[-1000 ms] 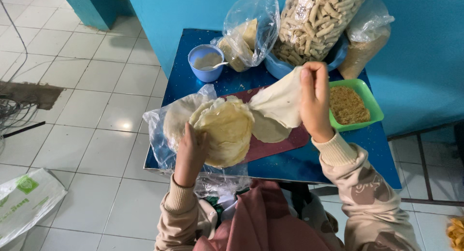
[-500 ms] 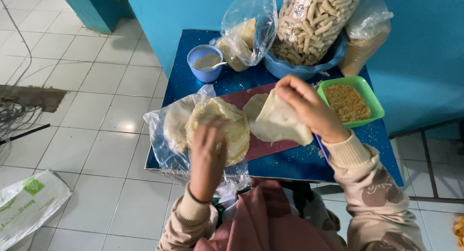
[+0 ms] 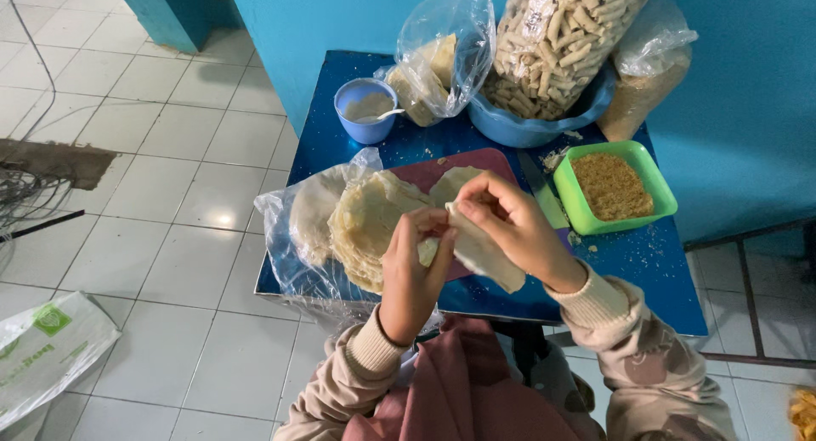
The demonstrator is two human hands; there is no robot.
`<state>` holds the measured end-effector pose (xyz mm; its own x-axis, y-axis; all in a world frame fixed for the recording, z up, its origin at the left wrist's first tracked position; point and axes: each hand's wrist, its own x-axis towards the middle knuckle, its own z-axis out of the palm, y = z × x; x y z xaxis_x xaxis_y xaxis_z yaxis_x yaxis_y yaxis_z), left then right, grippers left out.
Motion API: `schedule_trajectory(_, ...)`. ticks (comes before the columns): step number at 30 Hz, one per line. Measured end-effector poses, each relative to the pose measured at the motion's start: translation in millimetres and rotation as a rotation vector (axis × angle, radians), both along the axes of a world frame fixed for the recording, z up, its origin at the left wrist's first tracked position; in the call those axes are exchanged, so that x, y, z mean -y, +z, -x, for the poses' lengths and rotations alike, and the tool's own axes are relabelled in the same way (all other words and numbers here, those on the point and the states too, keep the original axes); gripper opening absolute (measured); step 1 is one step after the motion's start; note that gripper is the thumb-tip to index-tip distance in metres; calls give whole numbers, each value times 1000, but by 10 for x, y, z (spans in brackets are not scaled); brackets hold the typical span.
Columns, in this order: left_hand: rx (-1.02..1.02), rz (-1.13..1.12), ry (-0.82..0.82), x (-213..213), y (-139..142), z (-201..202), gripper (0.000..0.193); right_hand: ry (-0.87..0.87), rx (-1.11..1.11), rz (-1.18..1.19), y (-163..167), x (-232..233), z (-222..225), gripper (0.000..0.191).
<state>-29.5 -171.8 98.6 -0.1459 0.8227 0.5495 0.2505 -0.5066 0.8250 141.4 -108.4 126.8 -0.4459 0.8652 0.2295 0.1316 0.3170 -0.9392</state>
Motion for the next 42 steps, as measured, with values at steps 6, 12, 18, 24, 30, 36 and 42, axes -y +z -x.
schedule_trajectory(6, 312, 120, -184, -65, -97, 1, 22, 18, -73, -24, -7, 56, 30, 12)
schedule_trajectory(12, 351, 182, -187, -97, -177, 8, 16, -156, 187, -389, 14, 158, 41, 13)
schedule_trajectory(18, 464, 325, -263, -107, -321, 52, 13, -153, 214, -458, 32, 167, 15, 13)
schedule_trajectory(24, 626, 332, -422, -169, -467, 92, 13, -45, 114, -327, -18, 116, -71, 12)
schedule_trajectory(30, 681, 364, -467, -187, -505, 90, 12, 72, -22, -72, -125, 34, -149, 12)
schedule_trajectory(36, 565, 356, -382, -120, -365, 59, 12, 120, -67, 49, -92, -13, -165, 20)
schedule_trajectory(42, 113, 131, -61, -30, -144, 59, 10, 108, 221, -136, -19, -13, -180, 32)
